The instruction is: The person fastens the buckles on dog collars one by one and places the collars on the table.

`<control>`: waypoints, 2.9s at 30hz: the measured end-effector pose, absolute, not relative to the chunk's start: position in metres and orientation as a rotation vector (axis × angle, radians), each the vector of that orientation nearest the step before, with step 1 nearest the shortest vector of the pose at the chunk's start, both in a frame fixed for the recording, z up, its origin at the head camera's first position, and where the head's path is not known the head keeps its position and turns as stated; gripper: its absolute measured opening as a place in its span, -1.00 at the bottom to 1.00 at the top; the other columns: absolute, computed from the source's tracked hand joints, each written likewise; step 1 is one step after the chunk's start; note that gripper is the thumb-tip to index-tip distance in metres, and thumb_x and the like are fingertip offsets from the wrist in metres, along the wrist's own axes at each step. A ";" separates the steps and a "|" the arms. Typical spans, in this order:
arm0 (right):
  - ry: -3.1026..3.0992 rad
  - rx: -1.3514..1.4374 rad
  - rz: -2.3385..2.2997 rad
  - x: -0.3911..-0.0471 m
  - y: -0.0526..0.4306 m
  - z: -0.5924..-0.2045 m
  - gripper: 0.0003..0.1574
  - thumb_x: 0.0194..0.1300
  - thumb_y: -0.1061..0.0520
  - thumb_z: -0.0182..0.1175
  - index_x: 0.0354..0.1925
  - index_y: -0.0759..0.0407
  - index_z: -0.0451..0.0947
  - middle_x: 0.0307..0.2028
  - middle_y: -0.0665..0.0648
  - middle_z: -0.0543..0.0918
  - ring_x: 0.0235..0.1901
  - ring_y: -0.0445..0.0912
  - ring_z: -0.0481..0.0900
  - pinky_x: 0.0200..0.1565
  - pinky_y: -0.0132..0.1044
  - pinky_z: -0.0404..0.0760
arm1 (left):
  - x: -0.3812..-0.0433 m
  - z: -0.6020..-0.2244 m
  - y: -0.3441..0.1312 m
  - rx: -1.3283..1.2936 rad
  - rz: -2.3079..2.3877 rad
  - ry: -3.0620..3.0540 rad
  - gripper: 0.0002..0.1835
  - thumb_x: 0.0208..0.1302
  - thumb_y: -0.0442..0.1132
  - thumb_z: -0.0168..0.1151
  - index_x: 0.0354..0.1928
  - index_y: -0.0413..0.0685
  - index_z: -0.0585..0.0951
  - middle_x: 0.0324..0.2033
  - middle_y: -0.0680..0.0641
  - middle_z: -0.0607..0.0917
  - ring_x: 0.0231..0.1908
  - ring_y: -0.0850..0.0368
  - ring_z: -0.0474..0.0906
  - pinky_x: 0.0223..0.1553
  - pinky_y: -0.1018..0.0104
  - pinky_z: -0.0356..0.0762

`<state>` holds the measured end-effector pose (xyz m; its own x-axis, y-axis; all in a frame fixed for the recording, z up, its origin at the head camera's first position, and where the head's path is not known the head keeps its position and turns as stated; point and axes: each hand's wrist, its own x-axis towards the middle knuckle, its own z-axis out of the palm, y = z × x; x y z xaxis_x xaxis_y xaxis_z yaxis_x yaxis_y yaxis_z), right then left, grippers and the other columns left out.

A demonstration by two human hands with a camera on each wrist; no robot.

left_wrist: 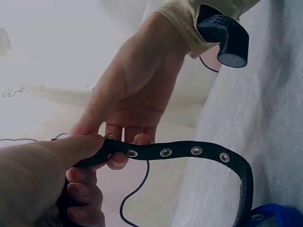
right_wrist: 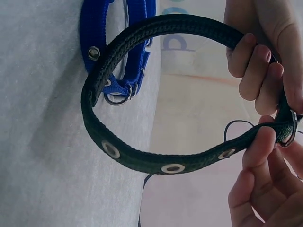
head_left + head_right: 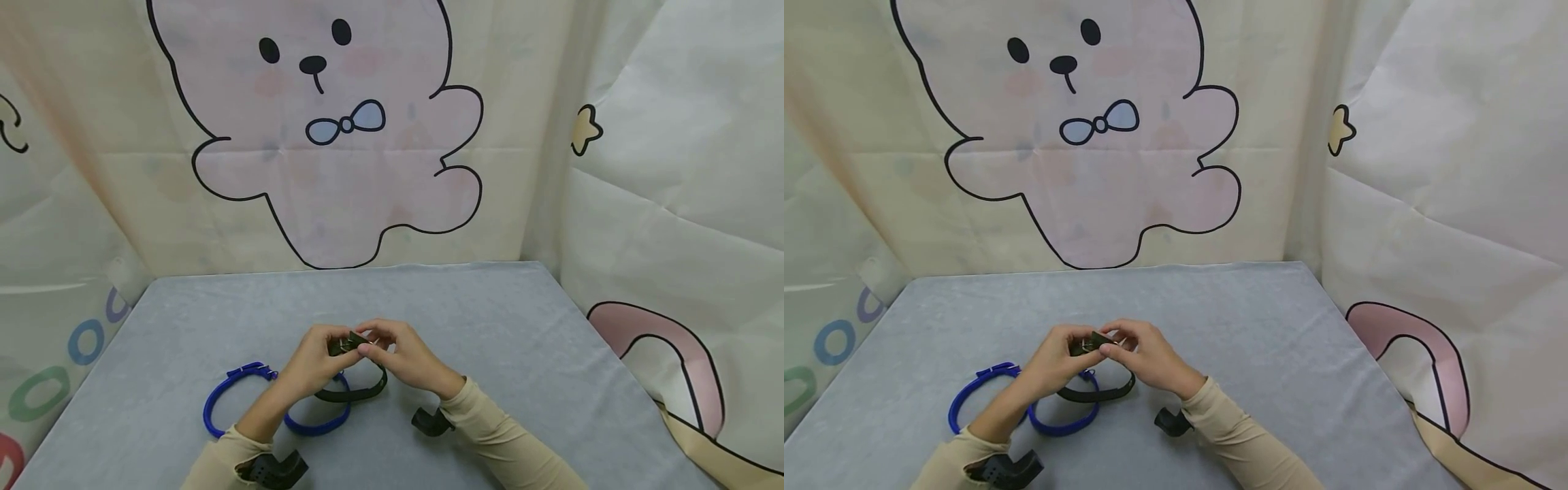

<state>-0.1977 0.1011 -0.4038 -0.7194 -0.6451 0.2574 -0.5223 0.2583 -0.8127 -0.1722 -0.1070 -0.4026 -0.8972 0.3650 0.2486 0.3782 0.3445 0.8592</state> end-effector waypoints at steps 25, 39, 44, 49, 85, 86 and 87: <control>2.255 -1.196 -1.704 -0.202 0.102 -0.409 -0.63 0.49 0.29 0.12 0.20 0.39 0.53 0.20 0.44 0.51 -0.47 0.14 0.59 -0.36 -0.25 0.65 | -0.172 -0.403 -0.106 -0.659 -1.656 -2.555 -0.80 0.35 -0.21 0.34 -0.10 -0.18 0.76 -0.23 -0.16 0.79 -0.54 0.35 0.44 -0.49 0.42 0.45; 2.243 -1.198 -1.778 -0.204 0.105 -0.404 -0.69 0.45 0.30 0.17 0.09 0.45 0.56 -0.06 0.43 0.67 -0.47 0.04 0.61 -0.40 -0.14 0.66 | -0.173 -0.408 -0.105 -0.625 -1.625 -2.606 -0.81 0.29 -0.25 0.40 -0.10 -0.15 0.75 -0.34 -0.08 0.76 -0.53 0.32 0.49 -0.47 0.40 0.51; 2.209 -1.198 -1.840 -0.205 0.105 -0.402 -0.72 0.46 0.30 0.16 0.07 0.42 0.55 -0.09 0.46 0.69 -0.51 -0.01 0.62 -0.41 -0.13 0.68 | -0.173 -0.408 -0.105 -0.652 -1.613 -2.630 -0.84 0.28 -0.27 0.40 -0.14 -0.17 0.75 -0.34 -0.10 0.77 -0.50 0.32 0.54 -0.45 0.40 0.53; 2.223 -1.183 -1.838 -0.206 0.104 -0.404 -0.72 0.49 0.29 0.10 0.12 0.34 0.50 -0.10 0.45 0.73 -0.53 0.01 0.67 -0.36 -0.14 0.70 | -0.174 -0.407 -0.107 -0.630 -1.614 -2.647 -0.84 0.31 -0.26 0.38 -0.12 -0.15 0.74 -0.29 -0.12 0.78 -0.48 0.29 0.54 -0.43 0.40 0.53; 2.671 -1.280 -1.538 -0.213 0.102 -0.413 -0.81 0.48 0.24 0.15 0.00 0.16 0.62 -0.09 0.18 0.75 -0.25 -0.04 0.71 -0.22 -0.30 0.67 | -0.182 -0.402 -0.123 -0.442 -1.710 -2.510 -0.73 0.31 -0.22 0.39 0.04 -0.05 0.72 -0.30 -0.09 0.78 -0.50 0.22 0.50 -0.48 0.37 0.44; 2.683 -1.291 -1.515 -0.212 0.102 -0.412 -0.82 0.48 0.25 0.15 -0.01 0.15 0.62 -0.10 0.18 0.76 -0.23 -0.04 0.72 -0.20 -0.30 0.67 | -0.182 -0.402 -0.123 -0.445 -1.703 -2.506 -0.73 0.31 -0.23 0.39 0.04 -0.06 0.72 -0.31 -0.10 0.78 -0.53 0.23 0.47 -0.50 0.37 0.42; 2.689 -1.301 -1.497 -0.212 0.102 -0.412 -0.81 0.48 0.26 0.15 -0.01 0.15 0.62 -0.10 0.18 0.76 -0.22 -0.07 0.71 -0.20 -0.29 0.67 | -0.181 -0.403 -0.123 -0.450 -1.696 -2.506 -0.72 0.31 -0.23 0.39 0.04 -0.06 0.72 -0.31 -0.10 0.77 -0.55 0.24 0.44 -0.51 0.37 0.41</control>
<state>-0.2118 0.1021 -0.4122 -0.6801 -0.5314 0.5050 -0.7092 0.3025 -0.6368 -0.1815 -0.1225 -0.4028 -0.9534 0.1950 0.2304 0.2864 0.3431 0.8946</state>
